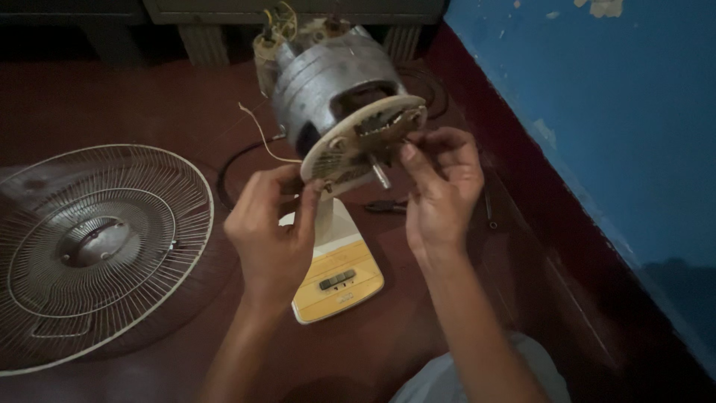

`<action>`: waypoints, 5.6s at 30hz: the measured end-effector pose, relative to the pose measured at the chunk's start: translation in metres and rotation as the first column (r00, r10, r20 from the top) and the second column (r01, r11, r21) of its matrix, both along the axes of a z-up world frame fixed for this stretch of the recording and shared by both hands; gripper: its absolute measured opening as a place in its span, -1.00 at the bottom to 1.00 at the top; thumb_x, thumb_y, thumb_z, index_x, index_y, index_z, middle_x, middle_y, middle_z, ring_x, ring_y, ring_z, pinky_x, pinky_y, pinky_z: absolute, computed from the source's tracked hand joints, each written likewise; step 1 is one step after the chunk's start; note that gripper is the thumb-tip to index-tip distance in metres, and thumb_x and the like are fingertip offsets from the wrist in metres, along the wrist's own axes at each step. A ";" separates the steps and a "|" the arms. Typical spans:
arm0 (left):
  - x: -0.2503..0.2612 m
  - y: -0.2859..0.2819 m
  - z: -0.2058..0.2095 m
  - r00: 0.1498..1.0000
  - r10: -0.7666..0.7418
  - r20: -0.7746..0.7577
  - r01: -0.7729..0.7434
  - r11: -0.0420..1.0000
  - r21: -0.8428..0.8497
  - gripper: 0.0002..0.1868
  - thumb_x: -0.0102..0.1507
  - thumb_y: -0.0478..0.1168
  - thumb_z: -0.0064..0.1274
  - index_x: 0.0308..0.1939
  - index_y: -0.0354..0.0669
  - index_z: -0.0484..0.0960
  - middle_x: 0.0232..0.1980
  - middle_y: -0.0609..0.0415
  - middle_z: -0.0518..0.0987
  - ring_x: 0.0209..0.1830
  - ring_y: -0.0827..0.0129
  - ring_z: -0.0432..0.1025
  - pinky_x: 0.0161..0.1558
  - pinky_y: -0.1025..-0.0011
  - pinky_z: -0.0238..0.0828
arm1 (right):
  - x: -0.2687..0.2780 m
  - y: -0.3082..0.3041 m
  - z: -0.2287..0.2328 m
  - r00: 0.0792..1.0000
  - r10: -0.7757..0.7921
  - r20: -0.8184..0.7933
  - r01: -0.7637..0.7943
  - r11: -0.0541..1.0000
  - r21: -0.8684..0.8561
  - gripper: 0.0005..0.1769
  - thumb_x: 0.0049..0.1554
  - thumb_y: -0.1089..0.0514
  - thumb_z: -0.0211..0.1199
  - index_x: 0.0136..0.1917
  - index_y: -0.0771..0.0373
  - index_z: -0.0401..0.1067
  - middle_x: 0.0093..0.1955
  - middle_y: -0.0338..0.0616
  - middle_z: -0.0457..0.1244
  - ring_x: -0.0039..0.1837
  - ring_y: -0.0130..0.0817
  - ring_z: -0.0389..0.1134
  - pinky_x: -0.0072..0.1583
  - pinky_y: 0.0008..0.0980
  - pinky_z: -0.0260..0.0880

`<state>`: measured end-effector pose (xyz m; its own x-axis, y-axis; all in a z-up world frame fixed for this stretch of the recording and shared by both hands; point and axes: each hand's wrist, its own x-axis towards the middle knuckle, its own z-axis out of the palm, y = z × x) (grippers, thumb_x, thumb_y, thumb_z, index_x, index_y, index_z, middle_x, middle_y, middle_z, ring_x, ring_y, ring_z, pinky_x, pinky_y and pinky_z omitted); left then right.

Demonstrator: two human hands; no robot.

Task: The person disassembles and reassembles an electric fan. They remove the rear grill and motor housing, then reattach the rear grill to the motor shaft and secure it with a screwdriver.

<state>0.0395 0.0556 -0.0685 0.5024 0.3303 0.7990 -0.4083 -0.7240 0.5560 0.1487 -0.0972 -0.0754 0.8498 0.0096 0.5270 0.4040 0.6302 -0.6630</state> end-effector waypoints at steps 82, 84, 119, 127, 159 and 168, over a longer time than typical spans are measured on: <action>0.017 -0.010 -0.027 0.996 0.026 -0.089 -0.037 0.992 -0.118 -0.76 0.39 -0.33 0.20 0.02 -0.44 0.52 -0.09 -0.07 0.60 -0.11 0.36 0.61 -0.15 0.44 0.60 | 0.185 -0.150 -0.428 0.872 -0.227 0.434 0.417 -0.122 -0.901 -0.48 0.08 -0.12 0.35 0.12 0.34 0.49 0.12 0.39 0.31 0.08 0.24 0.37 0.06 0.07 0.40; 0.019 -0.005 -0.030 0.996 0.023 -0.081 -0.030 0.996 -0.087 -0.75 0.40 -0.33 0.20 0.03 -0.44 0.50 -0.08 -0.08 0.59 -0.08 0.36 0.62 -0.11 0.44 0.64 | 0.177 -0.140 -0.430 0.865 -0.053 0.499 0.472 -0.251 -0.845 -0.48 0.13 -0.21 0.28 0.07 0.29 0.52 0.09 0.35 0.34 0.10 0.24 0.39 0.11 0.05 0.41; 0.087 -0.007 0.131 0.824 0.255 -0.506 0.073 0.838 0.541 -0.47 -0.14 0.16 0.44 -0.07 0.50 0.78 0.32 0.37 0.50 0.36 0.11 0.29 0.24 -0.45 -0.04 | -0.034 -0.084 0.003 0.584 -0.294 0.757 0.775 0.479 -0.412 -0.79 0.35 0.20 0.24 0.14 0.40 0.50 0.00 0.05 0.43 0.01 -0.21 0.53 -0.02 -0.31 0.56; 0.087 -0.003 0.124 0.888 0.199 -0.415 0.068 0.835 0.547 -0.51 -0.11 0.18 0.45 -0.08 0.47 0.78 0.30 0.33 0.53 0.33 0.09 0.34 0.28 -0.28 0.10 | -0.025 -0.073 -0.013 0.794 -0.315 0.520 0.587 0.618 -0.522 -0.72 0.35 0.16 0.18 0.27 0.33 0.44 -0.18 -0.19 0.36 -0.22 -0.43 0.40 -0.23 -0.51 0.33; 0.079 -0.017 0.125 0.893 0.244 -0.378 0.025 0.812 0.583 -0.52 -0.15 0.13 0.43 -0.13 0.42 0.79 0.24 0.31 0.52 0.23 -0.02 0.36 0.16 -0.54 -0.04 | 0.041 0.020 -0.034 0.918 -0.307 0.252 0.369 0.895 -0.252 -0.70 0.25 0.05 0.40 -0.11 0.31 0.41 -0.21 -0.31 0.28 -0.14 -0.59 0.28 -0.13 -0.52 0.32; 0.074 -0.021 0.125 0.887 0.244 -0.392 0.004 0.845 0.535 -0.53 -0.14 0.11 0.42 -0.13 0.42 0.79 0.26 0.34 0.50 0.28 0.03 0.30 0.24 -0.47 -0.07 | 0.030 0.020 -0.034 0.857 -0.358 0.371 0.464 0.849 -0.254 -0.70 0.29 0.04 0.35 0.03 0.35 0.46 -0.11 -0.17 0.33 -0.09 -0.48 0.33 -0.05 -0.47 0.37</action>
<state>0.1138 0.0348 0.0563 0.8162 0.0213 0.5774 -0.1081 -0.9761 0.1888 0.1790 -0.0774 -0.1095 0.6149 -0.0904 0.7834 0.7871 0.1320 -0.6025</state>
